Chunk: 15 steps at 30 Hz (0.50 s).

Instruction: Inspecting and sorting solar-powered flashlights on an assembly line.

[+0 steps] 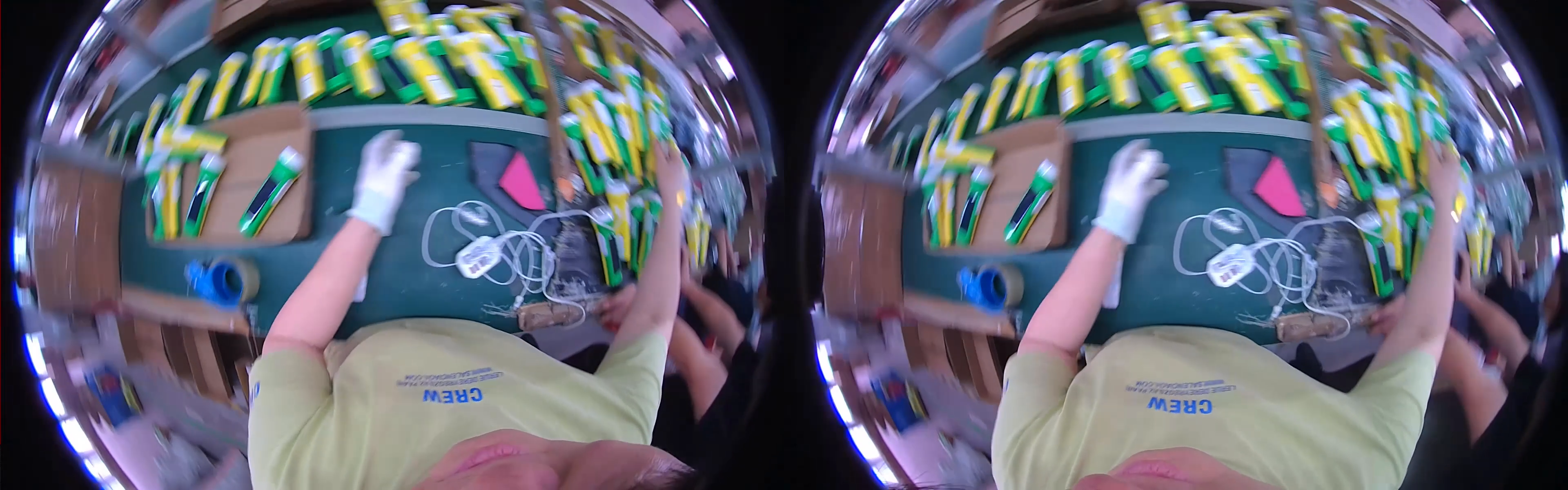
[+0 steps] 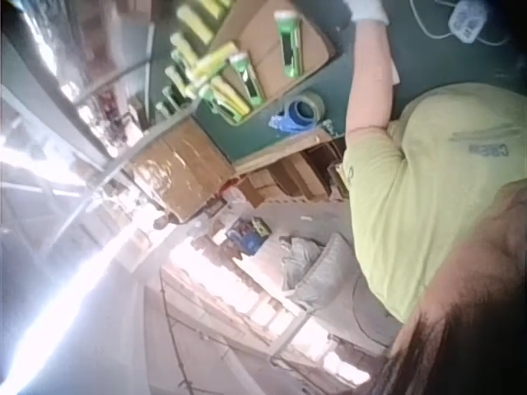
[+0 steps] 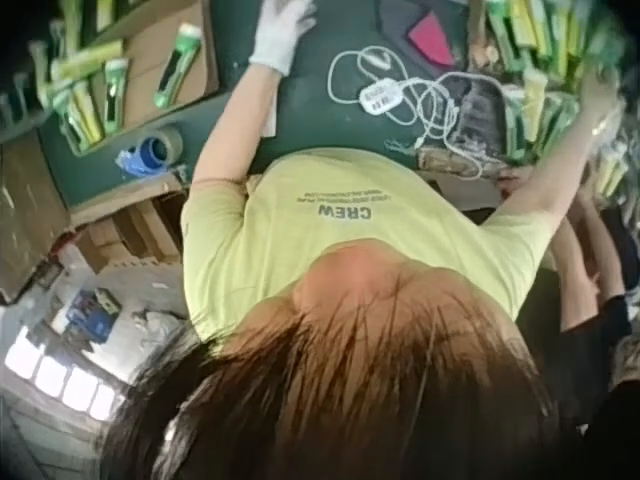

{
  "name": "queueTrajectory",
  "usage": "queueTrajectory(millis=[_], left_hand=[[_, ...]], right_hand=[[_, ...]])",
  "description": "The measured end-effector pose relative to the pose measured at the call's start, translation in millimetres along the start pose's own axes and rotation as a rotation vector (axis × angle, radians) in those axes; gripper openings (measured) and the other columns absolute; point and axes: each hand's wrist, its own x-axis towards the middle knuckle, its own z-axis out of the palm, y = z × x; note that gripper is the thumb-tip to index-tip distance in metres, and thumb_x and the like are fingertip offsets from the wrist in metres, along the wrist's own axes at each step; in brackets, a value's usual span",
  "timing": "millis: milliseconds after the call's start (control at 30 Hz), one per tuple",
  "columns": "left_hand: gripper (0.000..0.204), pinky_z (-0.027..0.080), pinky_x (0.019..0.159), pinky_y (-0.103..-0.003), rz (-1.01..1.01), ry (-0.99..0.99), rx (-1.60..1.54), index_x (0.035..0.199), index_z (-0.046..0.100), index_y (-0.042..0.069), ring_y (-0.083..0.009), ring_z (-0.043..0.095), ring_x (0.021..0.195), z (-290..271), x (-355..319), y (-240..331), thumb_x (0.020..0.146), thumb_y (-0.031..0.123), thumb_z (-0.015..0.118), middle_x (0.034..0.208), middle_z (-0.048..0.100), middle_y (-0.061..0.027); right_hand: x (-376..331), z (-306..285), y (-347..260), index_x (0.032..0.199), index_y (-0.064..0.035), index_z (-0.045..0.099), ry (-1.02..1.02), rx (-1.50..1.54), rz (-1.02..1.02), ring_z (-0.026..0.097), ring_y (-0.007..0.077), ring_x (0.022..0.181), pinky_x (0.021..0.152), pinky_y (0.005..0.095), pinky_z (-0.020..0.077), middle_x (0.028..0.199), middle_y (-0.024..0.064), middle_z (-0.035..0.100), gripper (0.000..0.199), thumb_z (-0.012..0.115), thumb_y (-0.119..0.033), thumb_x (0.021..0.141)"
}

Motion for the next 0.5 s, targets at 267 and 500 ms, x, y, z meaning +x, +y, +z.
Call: queueTrajectory(millis=[267,500], left_hand=[[0.067,0.035,0.100,-0.033,0.245,0.221,0.123,0.138,0.039,-0.006,-0.0240,0.048,0.115,-48,158,-12,0.089,0.034,0.064,0.131,0.050,-0.0152],[0.065,0.048,0.077,-0.035,-0.132,0.296,0.270,0.127,0.051,0.006,-0.0219,0.059,0.094,-40,228,14,0.080,0.046,0.071,0.112,0.059,-0.0059]], right_hand=[[-55,-29,-37,0.110,-0.0080,0.069,0.222,0.403,0.141,0.067,0.0260,0.094,0.084,0.0352,0.0497,0.101,0.0142,0.070,0.048,0.069,-0.046,0.081],[-159,-90,-143,0.071,-0.0088,0.050,0.061,1.022,0.098,0.041,0.0012,0.064,0.056,0.0195,0.0323,0.068,-0.0089,0.044,0.028,0.078,-0.008,0.079]])
